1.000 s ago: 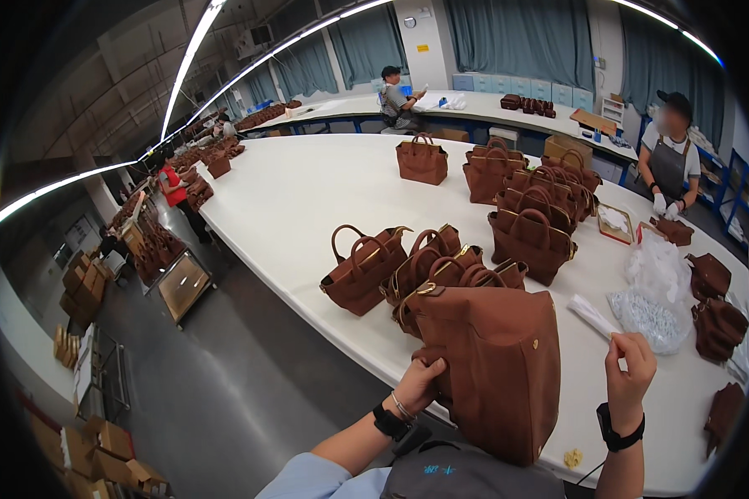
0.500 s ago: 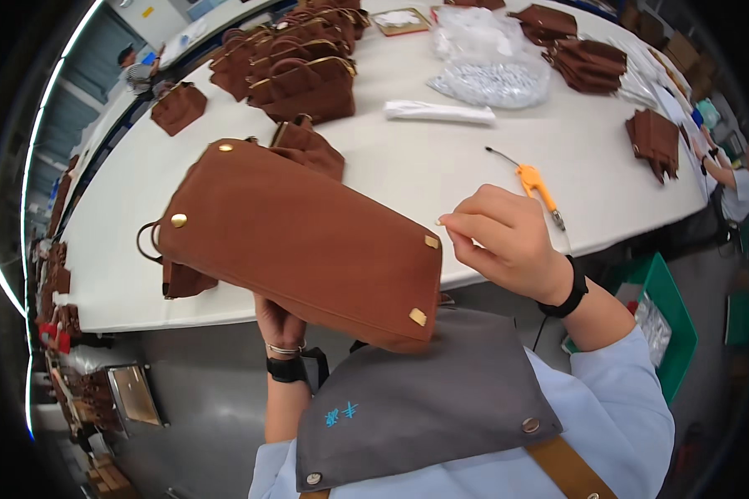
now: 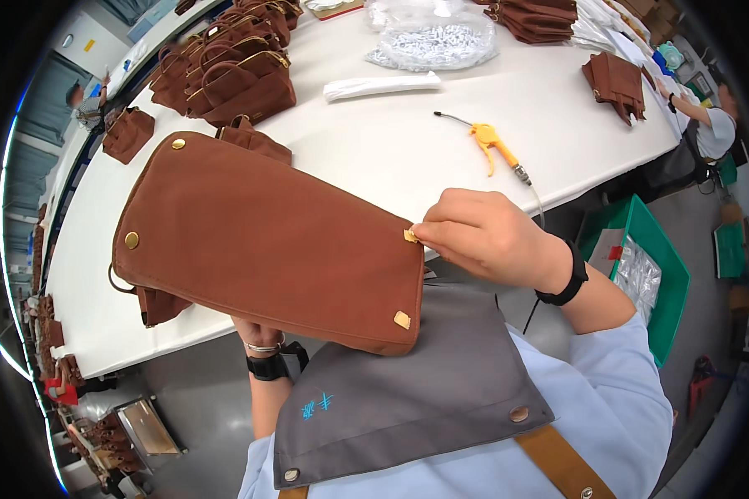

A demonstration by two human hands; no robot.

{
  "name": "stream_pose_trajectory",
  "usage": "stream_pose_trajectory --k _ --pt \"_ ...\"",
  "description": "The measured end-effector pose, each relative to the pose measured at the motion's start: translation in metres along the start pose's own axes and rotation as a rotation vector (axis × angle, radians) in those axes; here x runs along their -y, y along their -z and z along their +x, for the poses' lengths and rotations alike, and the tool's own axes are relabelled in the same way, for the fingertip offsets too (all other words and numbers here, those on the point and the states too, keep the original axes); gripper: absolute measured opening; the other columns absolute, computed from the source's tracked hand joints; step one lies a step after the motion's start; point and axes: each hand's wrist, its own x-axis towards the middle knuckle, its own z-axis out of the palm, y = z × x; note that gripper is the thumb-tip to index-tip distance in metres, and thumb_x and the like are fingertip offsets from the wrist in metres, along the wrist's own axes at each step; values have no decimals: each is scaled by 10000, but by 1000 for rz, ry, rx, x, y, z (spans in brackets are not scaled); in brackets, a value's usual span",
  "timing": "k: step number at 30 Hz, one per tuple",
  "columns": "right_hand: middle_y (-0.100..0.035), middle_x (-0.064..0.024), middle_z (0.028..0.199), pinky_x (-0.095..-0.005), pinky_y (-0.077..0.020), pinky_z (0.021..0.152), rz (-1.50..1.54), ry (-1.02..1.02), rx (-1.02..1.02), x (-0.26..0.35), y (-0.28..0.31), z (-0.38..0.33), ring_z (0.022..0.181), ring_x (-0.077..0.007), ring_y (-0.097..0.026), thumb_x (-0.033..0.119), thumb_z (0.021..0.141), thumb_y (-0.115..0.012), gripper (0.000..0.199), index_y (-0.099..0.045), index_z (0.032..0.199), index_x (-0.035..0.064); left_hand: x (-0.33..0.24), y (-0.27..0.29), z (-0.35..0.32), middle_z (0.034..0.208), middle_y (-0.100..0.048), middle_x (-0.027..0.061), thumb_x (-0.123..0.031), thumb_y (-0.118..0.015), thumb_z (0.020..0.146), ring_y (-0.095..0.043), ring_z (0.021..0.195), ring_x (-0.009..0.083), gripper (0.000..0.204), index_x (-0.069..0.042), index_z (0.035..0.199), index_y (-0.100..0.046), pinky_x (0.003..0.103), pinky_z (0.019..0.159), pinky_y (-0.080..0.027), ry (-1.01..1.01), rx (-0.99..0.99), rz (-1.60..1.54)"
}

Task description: The person assembles brown handbags on a white workbench in a factory setting. They attach metal feet to the bottom corners of the bags, inspect the zippers and handles, and arrange the finished items in rows. Other workers are visible in the background performing similar tasks.

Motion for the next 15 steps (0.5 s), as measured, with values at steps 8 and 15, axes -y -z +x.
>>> stream_pose_trajectory --k 8,15 --pt "-591 -101 813 -339 -499 599 -92 -64 104 8 10 -9 713 -248 -591 7 781 -684 203 -616 966 -39 -4 -30 6 1220 -601 112 -273 -568 950 -574 1128 258 401 20 1220 -525 416 955 -494 48 130 -91" --pt "-585 -118 771 -330 -486 573 -236 8 66 4 6 -10 680 -249 -579 -24 739 -683 198 -623 928 -33 -2 -52 14 1244 -594 107 -220 -586 935 -561 1151 263 390 23 1235 -524 431 1006 -450 165 48 -323"
